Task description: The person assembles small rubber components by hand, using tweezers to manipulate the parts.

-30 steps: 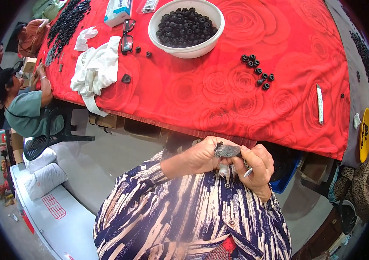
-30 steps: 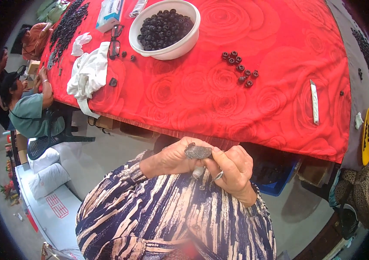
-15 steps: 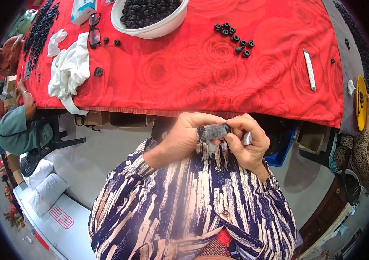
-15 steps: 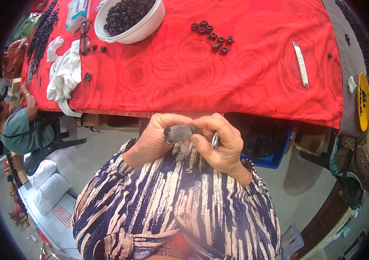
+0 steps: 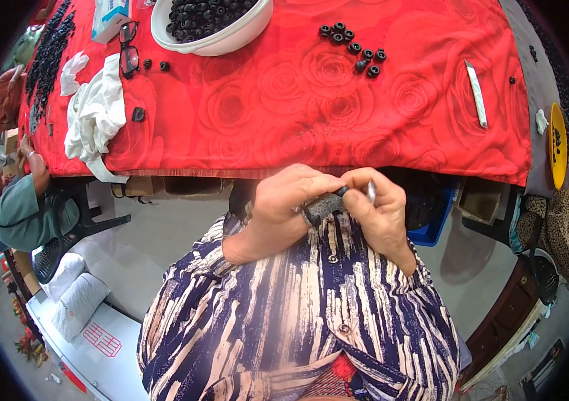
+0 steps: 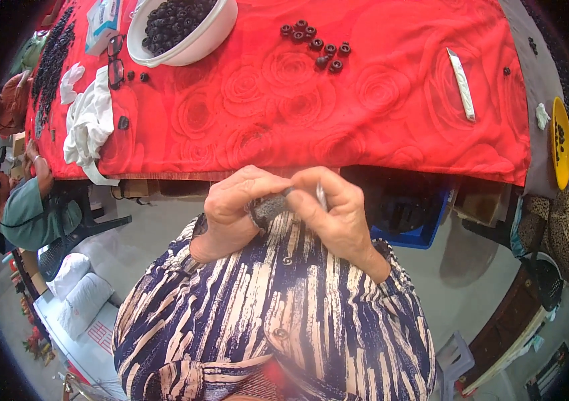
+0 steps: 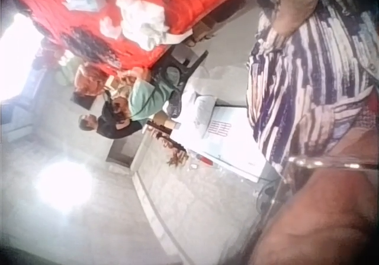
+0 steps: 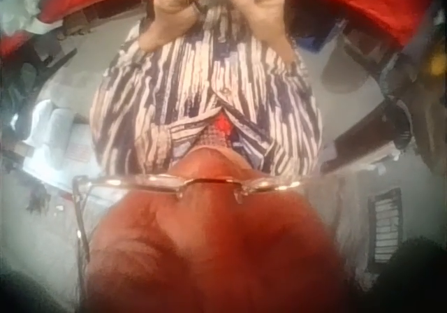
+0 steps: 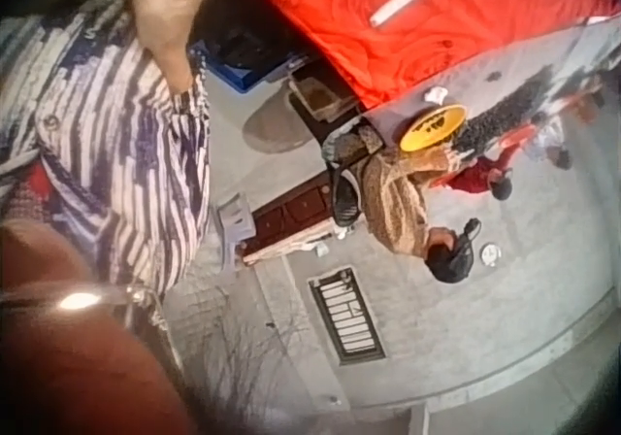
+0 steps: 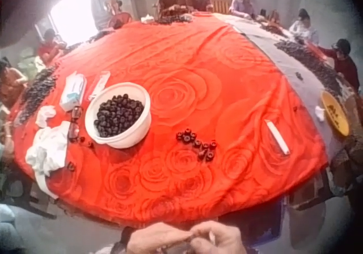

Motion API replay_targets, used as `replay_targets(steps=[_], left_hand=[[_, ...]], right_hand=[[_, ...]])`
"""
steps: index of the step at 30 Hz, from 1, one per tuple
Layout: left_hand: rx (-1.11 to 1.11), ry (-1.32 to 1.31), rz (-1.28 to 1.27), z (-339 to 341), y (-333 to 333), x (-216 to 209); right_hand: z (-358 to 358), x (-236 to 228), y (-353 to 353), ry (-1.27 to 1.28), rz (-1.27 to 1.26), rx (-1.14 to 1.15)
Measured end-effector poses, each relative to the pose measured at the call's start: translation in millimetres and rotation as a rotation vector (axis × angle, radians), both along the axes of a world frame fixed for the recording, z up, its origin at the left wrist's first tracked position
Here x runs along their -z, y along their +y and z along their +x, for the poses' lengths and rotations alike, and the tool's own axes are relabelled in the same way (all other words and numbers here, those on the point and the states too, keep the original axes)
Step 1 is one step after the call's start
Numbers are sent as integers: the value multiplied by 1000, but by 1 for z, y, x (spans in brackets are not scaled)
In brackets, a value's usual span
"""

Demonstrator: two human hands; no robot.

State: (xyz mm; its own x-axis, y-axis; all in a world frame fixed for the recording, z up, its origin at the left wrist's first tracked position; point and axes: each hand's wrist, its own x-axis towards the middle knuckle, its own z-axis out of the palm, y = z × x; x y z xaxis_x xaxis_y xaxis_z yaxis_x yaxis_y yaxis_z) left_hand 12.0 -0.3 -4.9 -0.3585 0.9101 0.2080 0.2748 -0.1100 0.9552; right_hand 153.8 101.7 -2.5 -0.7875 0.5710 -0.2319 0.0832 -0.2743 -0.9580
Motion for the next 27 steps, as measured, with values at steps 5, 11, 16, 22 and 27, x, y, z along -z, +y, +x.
replay_targets(steps=[5,11,16,22,27], left_hand=[[-8,125,83,1,0,2],[60,-372,-110,1,-1,9],[128,-984,-240,1,-5,10],[179,-1046,-312,-3,-8,7],[161,-1134,-342,-1,-7,7]], right_hand=[[-2,-1,5,91,-274,-11],[2,-6,6,63,-61,-23],[8,-6,18,-8,155,-168],[3,-2,19,-25,441,-179],[2,0,24,-22,512,-182]])
